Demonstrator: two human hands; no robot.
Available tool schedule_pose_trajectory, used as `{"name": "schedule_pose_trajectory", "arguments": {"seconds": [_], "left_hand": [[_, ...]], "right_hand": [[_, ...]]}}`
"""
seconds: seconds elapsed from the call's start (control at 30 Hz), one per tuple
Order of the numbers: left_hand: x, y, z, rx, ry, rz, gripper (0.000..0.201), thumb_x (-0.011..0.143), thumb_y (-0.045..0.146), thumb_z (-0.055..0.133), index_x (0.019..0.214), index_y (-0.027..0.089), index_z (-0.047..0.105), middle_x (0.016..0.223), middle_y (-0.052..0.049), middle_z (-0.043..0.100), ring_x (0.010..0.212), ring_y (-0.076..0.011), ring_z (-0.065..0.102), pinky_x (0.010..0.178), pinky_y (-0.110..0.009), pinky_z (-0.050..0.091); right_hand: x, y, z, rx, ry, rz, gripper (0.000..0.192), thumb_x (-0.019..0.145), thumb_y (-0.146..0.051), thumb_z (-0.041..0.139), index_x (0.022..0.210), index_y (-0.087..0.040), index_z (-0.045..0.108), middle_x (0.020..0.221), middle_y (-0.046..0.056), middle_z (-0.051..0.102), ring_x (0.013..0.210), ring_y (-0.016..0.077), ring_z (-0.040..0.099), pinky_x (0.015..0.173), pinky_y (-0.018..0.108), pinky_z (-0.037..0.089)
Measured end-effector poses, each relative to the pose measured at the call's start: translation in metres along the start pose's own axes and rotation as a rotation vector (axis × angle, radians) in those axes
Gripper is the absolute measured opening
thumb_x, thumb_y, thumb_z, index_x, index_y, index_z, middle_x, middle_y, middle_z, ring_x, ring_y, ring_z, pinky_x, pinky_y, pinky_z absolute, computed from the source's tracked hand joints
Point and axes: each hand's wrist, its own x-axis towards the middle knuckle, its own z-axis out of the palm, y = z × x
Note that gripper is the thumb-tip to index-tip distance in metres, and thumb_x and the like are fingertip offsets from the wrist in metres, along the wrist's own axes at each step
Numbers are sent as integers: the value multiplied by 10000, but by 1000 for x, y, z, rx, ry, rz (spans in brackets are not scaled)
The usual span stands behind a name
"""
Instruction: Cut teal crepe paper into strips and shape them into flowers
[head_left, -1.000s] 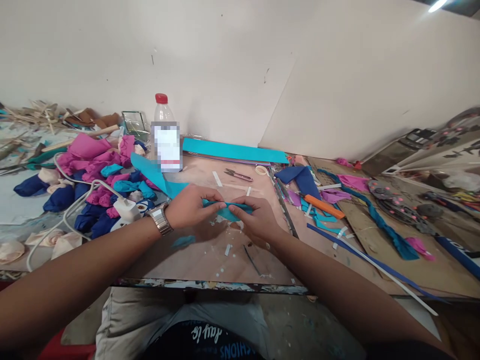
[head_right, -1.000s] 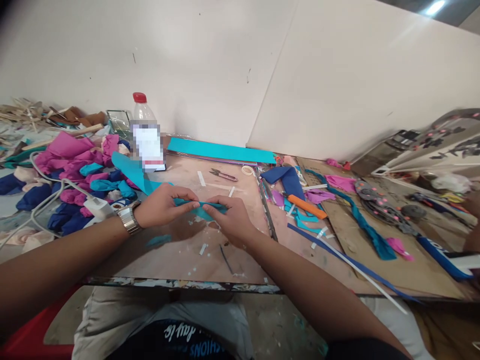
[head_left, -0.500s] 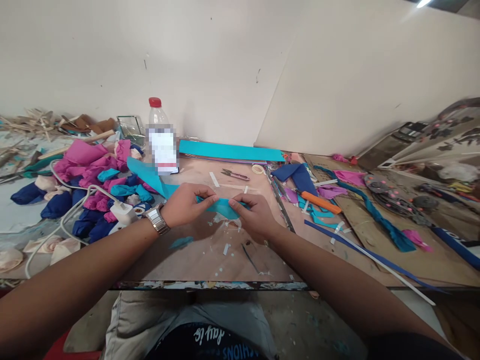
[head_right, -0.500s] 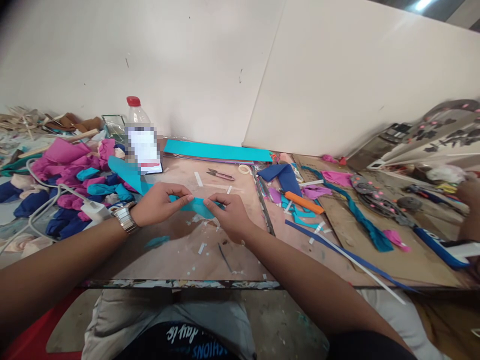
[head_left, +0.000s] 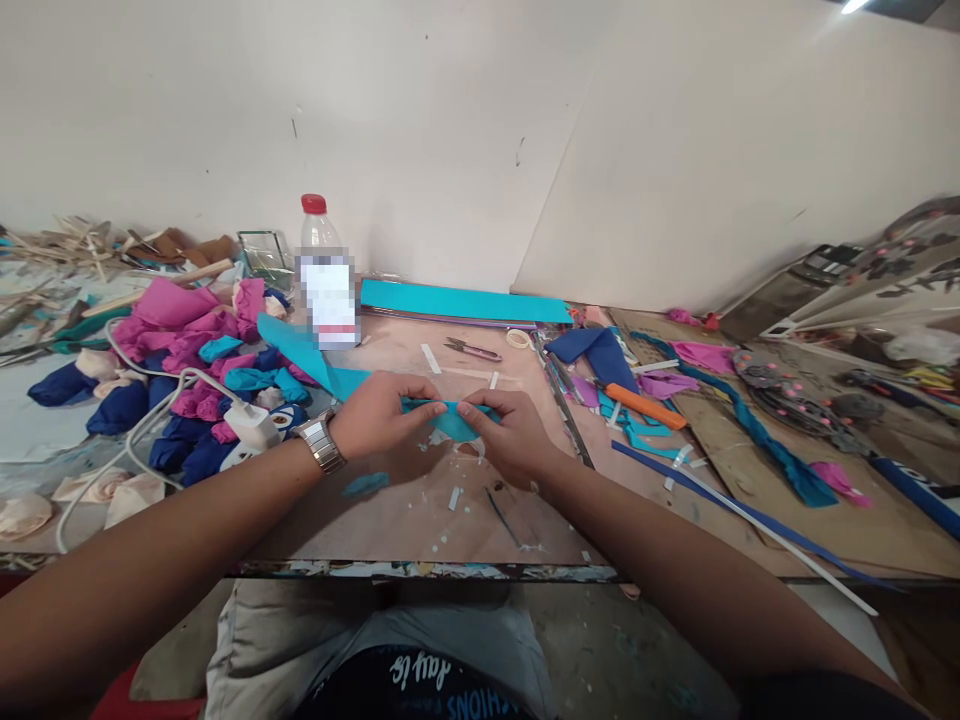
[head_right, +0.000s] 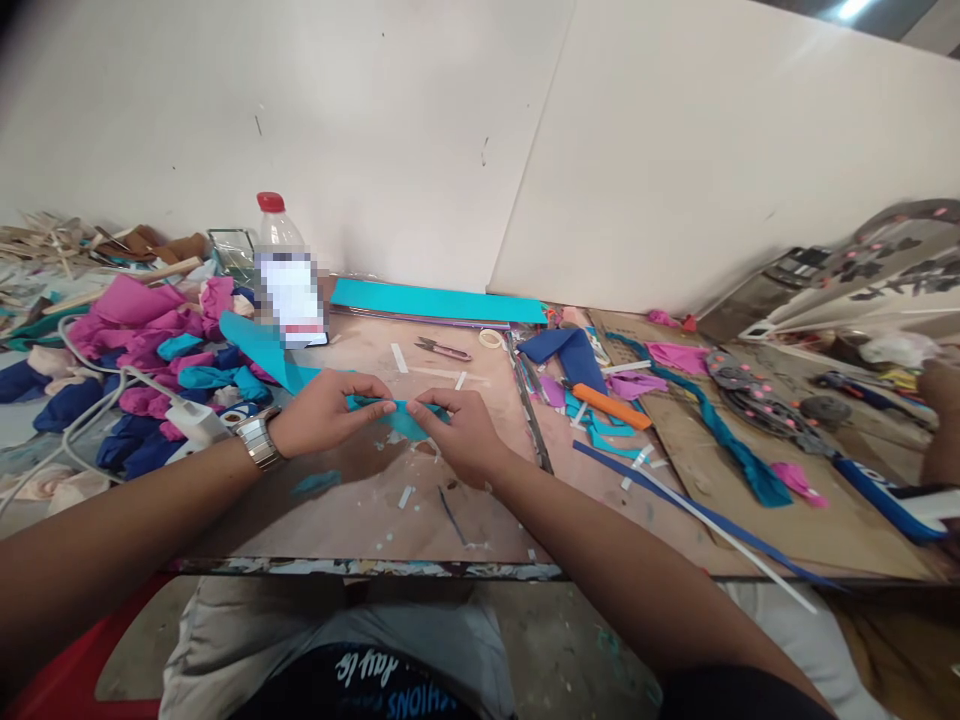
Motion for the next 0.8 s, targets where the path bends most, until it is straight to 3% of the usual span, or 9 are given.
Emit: {"name": "schedule_pose_trajectory", "arguments": {"seconds": [0.2,0.4,0.6,0.8], "left_hand": [[1,0,-2,-12,37,-20,310,935,455,595,851,194,739,856,-3,751,793,-160,649,737,-287,456],[-1,2,1,-34,-48,19,286,928,461,613,907,221,767,883,-4,778,813,-168,687,748,-286,470],[0,2,0,-39,-6,3,261,935,409,608,857,210,757,843,0,764,781,-152,669,722,-278,458],[0,4,-2,-55,-9,32,256,937,404,604,877,204,753,843,-4,764,788,-154,672,732,-282,461]], "right_hand": [[4,2,-4,-54,38,-105,350,943,-450,612,779,-163,728,692,7,675,661,133,582,634,244,437],[1,4,-2,-100,-78,-125,345,971,-456,585,840,-177,741,732,12,703,700,145,625,658,252,462],[1,0,-7,-78,13,-272,298,925,-351,648,1181,-201,672,1015,67,735,874,182,679,768,297,539],[2,-1,-9,-244,29,-434,208,899,-225,672,1101,-232,721,999,53,762,909,179,709,836,309,558]]}}
